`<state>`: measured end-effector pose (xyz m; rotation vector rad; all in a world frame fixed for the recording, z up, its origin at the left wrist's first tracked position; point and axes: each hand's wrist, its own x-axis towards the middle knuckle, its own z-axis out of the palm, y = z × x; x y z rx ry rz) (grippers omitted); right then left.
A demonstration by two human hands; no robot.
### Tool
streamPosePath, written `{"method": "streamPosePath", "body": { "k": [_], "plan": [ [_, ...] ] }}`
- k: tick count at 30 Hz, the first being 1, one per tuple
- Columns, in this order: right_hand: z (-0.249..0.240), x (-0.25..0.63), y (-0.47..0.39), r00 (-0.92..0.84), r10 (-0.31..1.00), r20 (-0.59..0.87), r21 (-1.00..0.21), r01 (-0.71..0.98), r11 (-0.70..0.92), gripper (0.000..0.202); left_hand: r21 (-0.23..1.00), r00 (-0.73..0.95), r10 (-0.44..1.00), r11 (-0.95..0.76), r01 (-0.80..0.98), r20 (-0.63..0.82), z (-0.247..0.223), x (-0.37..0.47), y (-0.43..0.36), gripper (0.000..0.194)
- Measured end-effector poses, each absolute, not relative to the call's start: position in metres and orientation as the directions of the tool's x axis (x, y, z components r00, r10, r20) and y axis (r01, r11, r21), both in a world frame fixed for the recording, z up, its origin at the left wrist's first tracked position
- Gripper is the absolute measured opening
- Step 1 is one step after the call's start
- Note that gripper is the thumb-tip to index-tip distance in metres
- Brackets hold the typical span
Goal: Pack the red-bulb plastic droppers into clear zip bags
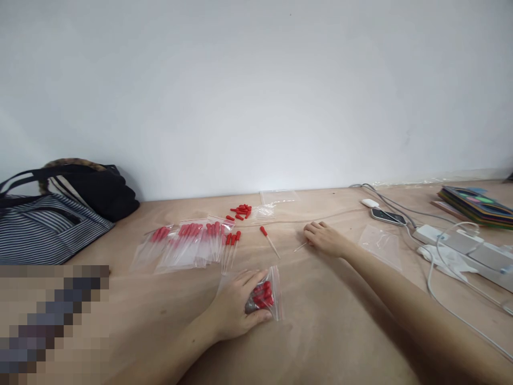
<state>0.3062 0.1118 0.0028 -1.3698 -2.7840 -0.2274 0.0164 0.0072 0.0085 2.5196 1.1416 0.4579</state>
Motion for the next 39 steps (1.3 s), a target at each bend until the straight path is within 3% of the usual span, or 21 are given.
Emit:
{"method": "streamPosePath", "body": {
  "k": [5, 9, 13, 17, 29, 39],
  "plan": [
    [0.005, 0.313, 0.091, -0.603, 0.795, 0.066, 0.121, 0.796, 0.594, 0.006, 0.410, 0.628, 0.769, -0.614, 0.675, 0.119, 0.010, 0.017, 0.008, 0.066],
    [0.018, 0.311, 0.064, -0.601, 0.797, 0.059, -0.042, 0.796, 0.603, 0.014, 0.340, 0.620, 0.767, -0.635, 0.694, 0.166, 0.011, 0.017, 0.008, 0.070],
    [0.029, 0.304, 0.040, -0.604, 0.797, 0.012, -0.142, 0.788, 0.599, 0.013, 0.348, 0.581, 0.795, -0.602, 0.718, 0.177, 0.012, 0.017, 0.007, 0.056],
    [0.023, 0.296, 0.033, -0.643, 0.764, 0.056, -0.121, 0.755, 0.645, 0.012, 0.371, 0.567, 0.804, -0.589, 0.718, 0.180, 0.011, 0.017, 0.007, 0.048],
    [0.007, 0.280, 0.033, -0.698, 0.701, 0.146, -0.028, 0.706, 0.708, 0.014, 0.358, 0.591, 0.782, -0.618, 0.699, 0.196, 0.010, 0.017, 0.007, 0.052],
    [-0.003, 0.251, 0.019, -0.716, 0.670, 0.197, -0.154, 0.652, 0.742, 0.010, 0.343, 0.604, 0.774, -0.630, 0.697, 0.193, 0.008, 0.017, 0.007, 0.055]
  ]
}}
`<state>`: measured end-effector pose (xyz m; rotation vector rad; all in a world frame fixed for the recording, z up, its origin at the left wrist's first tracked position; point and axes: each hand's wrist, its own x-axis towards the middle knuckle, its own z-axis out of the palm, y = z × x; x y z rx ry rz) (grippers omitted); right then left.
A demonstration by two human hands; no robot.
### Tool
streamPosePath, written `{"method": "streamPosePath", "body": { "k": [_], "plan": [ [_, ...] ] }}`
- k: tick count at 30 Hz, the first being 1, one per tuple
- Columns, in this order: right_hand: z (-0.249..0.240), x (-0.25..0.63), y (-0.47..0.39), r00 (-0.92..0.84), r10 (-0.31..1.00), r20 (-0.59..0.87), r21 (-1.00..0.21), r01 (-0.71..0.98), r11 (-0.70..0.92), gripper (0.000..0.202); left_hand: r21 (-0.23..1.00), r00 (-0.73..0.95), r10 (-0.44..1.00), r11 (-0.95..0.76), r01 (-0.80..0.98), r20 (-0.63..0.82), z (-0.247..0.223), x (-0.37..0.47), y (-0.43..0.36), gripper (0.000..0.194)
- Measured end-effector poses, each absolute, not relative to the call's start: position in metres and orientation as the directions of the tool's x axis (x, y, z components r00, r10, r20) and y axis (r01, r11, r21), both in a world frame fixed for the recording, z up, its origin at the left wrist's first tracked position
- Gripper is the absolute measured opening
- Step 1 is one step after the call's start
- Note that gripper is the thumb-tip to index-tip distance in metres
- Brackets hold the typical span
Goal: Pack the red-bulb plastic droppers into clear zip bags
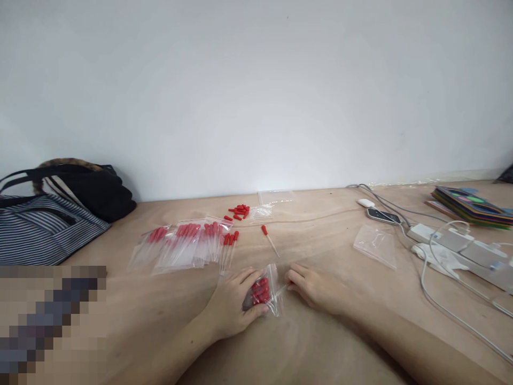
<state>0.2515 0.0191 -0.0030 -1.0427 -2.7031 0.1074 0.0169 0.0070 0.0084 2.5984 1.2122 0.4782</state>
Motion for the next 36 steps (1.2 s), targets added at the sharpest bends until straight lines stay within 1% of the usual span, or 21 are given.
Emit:
{"method": "streamPosePath", "body": {
  "k": [3, 8, 13, 16, 18, 21, 25, 29, 33, 36],
  "plan": [
    [-0.005, 0.248, 0.020, -0.688, 0.693, 0.214, -0.177, 0.671, 0.720, 0.008, 0.331, 0.606, 0.773, -0.631, 0.701, 0.190, 0.009, 0.017, 0.006, 0.056],
    [-0.006, 0.246, 0.023, -0.667, 0.713, 0.217, -0.156, 0.697, 0.700, 0.010, 0.336, 0.606, 0.770, -0.635, 0.696, 0.201, 0.011, 0.018, 0.006, 0.060],
    [-0.001, 0.247, 0.023, -0.740, 0.615, 0.272, -0.184, 0.587, 0.788, 0.012, 0.351, 0.599, 0.774, -0.629, 0.694, 0.204, 0.009, 0.018, 0.007, 0.060],
    [0.000, 0.245, 0.025, -0.762, 0.568, 0.311, -0.233, 0.518, 0.823, 0.014, 0.353, 0.595, 0.776, -0.627, 0.694, 0.208, 0.007, 0.017, 0.008, 0.061],
    [-0.001, 0.242, 0.026, -0.769, 0.561, 0.307, -0.298, 0.482, 0.824, 0.015, 0.358, 0.596, 0.774, -0.630, 0.689, 0.216, 0.006, 0.016, 0.008, 0.060],
    [-0.003, 0.240, 0.027, -0.755, 0.599, 0.268, -0.438, 0.458, 0.774, 0.014, 0.367, 0.597, 0.770, -0.635, 0.680, 0.226, 0.006, 0.017, 0.009, 0.059],
    [-0.003, 0.242, 0.025, -0.657, 0.711, 0.252, -0.635, 0.442, 0.633, 0.006, 0.361, 0.595, 0.772, -0.633, 0.685, 0.224, 0.008, 0.018, 0.008, 0.060],
    [-0.008, 0.243, 0.024, -0.574, 0.789, 0.219, -0.829, 0.317, 0.461, 0.005, 0.343, 0.599, 0.772, -0.633, 0.694, 0.212, 0.008, 0.018, 0.008, 0.060],
    [-0.016, 0.237, 0.027, -0.513, 0.841, 0.173, -0.912, 0.239, 0.334, 0.002, 0.328, 0.596, 0.773, -0.633, 0.701, 0.218, 0.008, 0.017, 0.008, 0.059],
    [-0.021, 0.230, 0.030, -0.490, 0.865, 0.108, -0.950, 0.207, 0.235, 0.011, 0.330, 0.592, 0.776, -0.629, 0.704, 0.217, 0.008, 0.018, 0.008, 0.059]
  ]
}}
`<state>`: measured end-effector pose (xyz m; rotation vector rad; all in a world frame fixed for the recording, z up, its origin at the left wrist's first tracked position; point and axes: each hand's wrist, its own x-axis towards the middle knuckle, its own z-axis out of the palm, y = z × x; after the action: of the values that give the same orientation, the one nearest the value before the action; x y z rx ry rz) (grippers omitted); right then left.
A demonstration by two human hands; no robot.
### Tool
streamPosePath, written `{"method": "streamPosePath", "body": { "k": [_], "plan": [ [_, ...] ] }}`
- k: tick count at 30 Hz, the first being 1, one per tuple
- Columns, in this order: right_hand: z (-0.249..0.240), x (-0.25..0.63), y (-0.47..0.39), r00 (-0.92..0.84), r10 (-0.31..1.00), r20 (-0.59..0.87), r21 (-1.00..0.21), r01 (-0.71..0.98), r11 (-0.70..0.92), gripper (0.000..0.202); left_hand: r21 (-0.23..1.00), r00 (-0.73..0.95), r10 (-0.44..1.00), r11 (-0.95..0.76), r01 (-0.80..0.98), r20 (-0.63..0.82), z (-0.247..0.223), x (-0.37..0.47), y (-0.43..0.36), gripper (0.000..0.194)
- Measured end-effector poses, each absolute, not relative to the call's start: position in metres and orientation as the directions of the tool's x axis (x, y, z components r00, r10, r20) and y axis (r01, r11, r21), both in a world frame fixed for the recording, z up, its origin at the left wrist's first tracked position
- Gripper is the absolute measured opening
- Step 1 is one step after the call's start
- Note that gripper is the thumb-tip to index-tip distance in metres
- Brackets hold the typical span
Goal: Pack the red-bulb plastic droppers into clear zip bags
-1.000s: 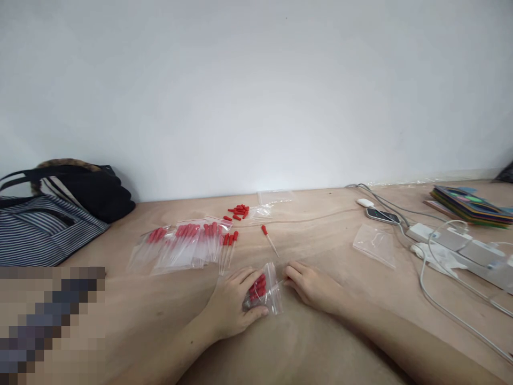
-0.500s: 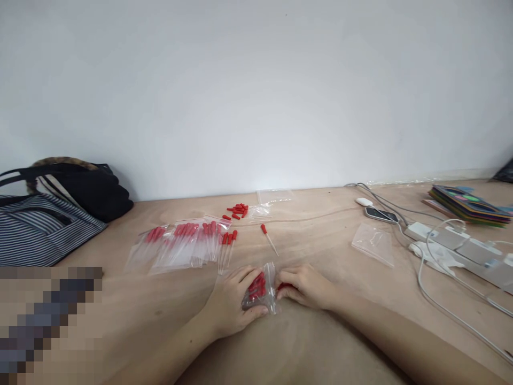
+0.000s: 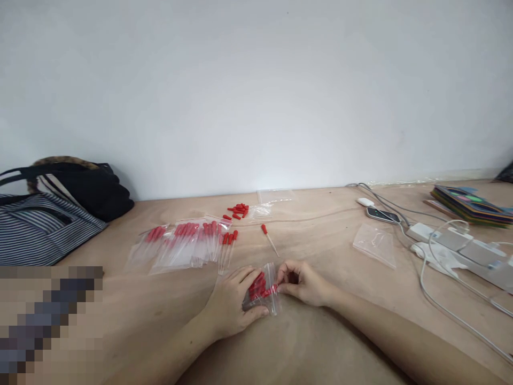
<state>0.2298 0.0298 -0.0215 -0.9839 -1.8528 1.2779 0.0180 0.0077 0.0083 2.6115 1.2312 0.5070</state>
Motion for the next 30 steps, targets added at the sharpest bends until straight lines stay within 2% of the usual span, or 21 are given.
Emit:
{"method": "streamPosePath", "body": {
  "k": [5, 9, 15, 17, 20, 21, 22, 23, 25, 30],
  "plan": [
    [-0.023, 0.217, 0.031, -0.501, 0.861, 0.090, -0.957, 0.195, 0.214, 0.014, 0.340, 0.593, 0.780, -0.622, 0.705, 0.199, 0.008, 0.018, 0.008, 0.061],
    [-0.020, 0.209, 0.034, -0.482, 0.868, 0.118, -0.926, 0.261, 0.271, 0.015, 0.350, 0.591, 0.784, -0.617, 0.705, 0.191, 0.006, 0.017, 0.009, 0.062],
    [-0.020, 0.209, 0.029, -0.466, 0.857, 0.220, -0.812, 0.399, 0.426, 0.016, 0.377, 0.584, 0.793, -0.601, 0.704, 0.174, 0.005, 0.015, 0.010, 0.064],
    [-0.019, 0.214, 0.032, -0.520, 0.837, 0.170, -0.841, 0.366, 0.398, 0.018, 0.385, 0.582, 0.792, -0.602, 0.699, 0.182, 0.005, 0.015, 0.009, 0.065],
    [-0.014, 0.224, 0.052, -0.614, 0.789, 0.023, -0.920, 0.296, 0.257, 0.023, 0.389, 0.576, 0.791, -0.606, 0.694, 0.206, 0.006, 0.015, 0.009, 0.064],
    [-0.011, 0.227, 0.062, -0.590, 0.807, -0.001, -0.923, 0.312, 0.227, 0.023, 0.387, 0.575, 0.791, -0.607, 0.694, 0.210, 0.007, 0.015, 0.009, 0.064],
    [-0.007, 0.228, 0.074, -0.496, 0.868, -0.007, -0.903, 0.376, 0.207, 0.021, 0.383, 0.575, 0.791, -0.608, 0.695, 0.211, 0.007, 0.016, 0.009, 0.064],
    [-0.004, 0.228, 0.086, -0.318, 0.948, 0.030, -0.864, 0.468, 0.184, 0.020, 0.379, 0.575, 0.791, -0.608, 0.698, 0.209, 0.007, 0.016, 0.009, 0.064],
    [-0.001, 0.224, 0.109, -0.160, 0.985, 0.063, -0.832, 0.536, 0.140, 0.019, 0.367, 0.577, 0.793, -0.604, 0.707, 0.195, 0.008, 0.016, 0.009, 0.065],
    [-0.007, 0.197, 0.144, 0.005, 0.999, 0.039, -0.770, 0.638, 0.026, 0.043, 0.358, 0.575, 0.799, -0.596, 0.719, 0.176, 0.013, 0.017, 0.007, 0.064]
  ]
}}
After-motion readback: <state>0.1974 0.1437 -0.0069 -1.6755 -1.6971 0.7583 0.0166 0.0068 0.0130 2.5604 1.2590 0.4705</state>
